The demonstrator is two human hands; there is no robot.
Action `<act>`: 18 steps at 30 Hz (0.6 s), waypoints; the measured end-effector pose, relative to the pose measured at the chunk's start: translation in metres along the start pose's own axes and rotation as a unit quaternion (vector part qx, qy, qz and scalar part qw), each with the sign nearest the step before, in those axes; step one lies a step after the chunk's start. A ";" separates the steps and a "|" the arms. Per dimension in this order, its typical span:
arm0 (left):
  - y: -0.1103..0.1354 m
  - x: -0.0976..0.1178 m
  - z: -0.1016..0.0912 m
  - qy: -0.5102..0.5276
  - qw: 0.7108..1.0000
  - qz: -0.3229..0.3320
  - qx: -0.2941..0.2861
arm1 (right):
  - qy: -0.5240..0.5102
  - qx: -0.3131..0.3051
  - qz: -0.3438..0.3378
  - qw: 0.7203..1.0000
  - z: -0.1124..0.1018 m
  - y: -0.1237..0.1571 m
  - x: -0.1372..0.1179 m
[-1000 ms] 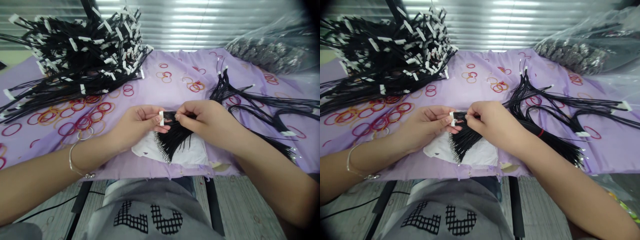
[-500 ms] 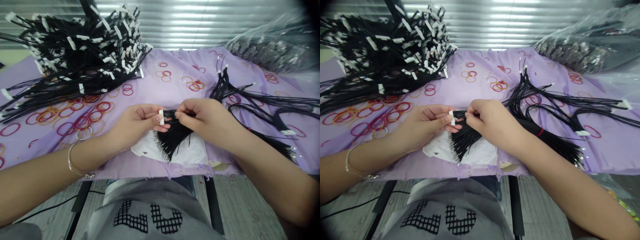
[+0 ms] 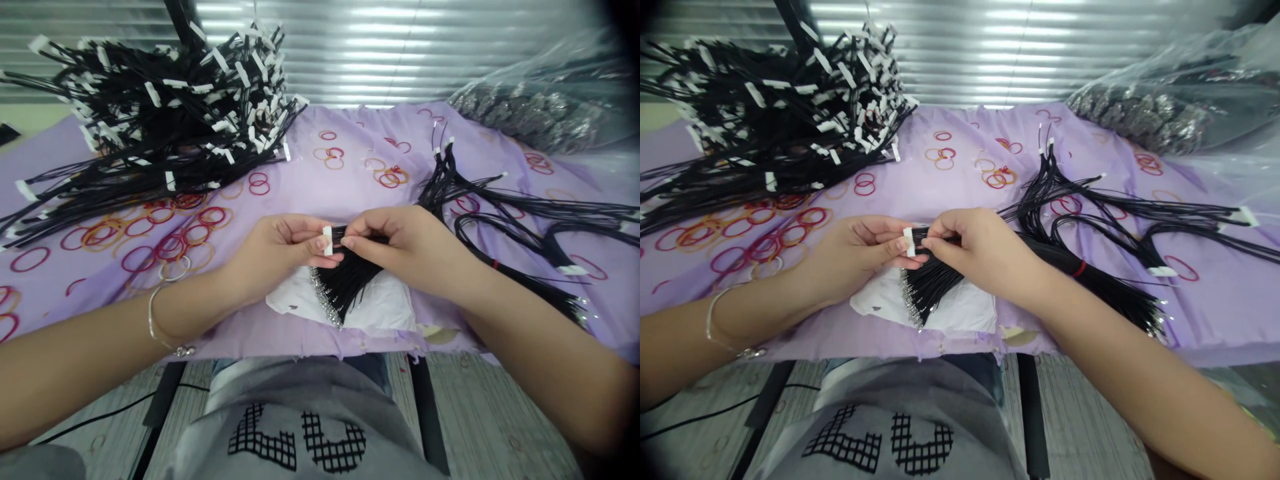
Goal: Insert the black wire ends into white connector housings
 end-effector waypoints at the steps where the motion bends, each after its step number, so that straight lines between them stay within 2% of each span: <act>1: 0.000 0.000 0.000 0.001 1.000 -0.002 0.000 | -0.002 -0.001 -0.001 1.000 0.000 0.000 0.000; 9: -0.003 -0.002 0.000 0.032 0.999 -0.021 0.004 | 0.033 0.009 -0.015 0.999 0.002 -0.002 0.002; 11: -0.005 -0.002 -0.001 0.054 0.998 -0.018 0.013 | 0.074 0.035 -0.050 0.995 -0.004 -0.002 -0.001; 14: -0.010 0.000 -0.004 0.108 0.993 0.000 0.044 | 0.153 0.109 -0.147 0.971 -0.017 0.002 -0.011; 15: -0.011 0.000 -0.004 0.128 0.990 0.003 0.053 | 0.169 0.106 -0.180 0.963 -0.018 0.004 -0.013; 18: -0.012 -0.001 -0.005 0.160 0.984 -0.001 0.073 | 0.197 0.013 -0.247 0.949 -0.005 0.006 -0.013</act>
Point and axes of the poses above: each hand's wrist, its own y-axis away from the middle knuckle, its own z-axis out of the palm, x = y × z, the point moved 5 cm from there along -y, towards the middle knuckle, and after that the axes turned 8 degrees about y, right-handed, at the moved point
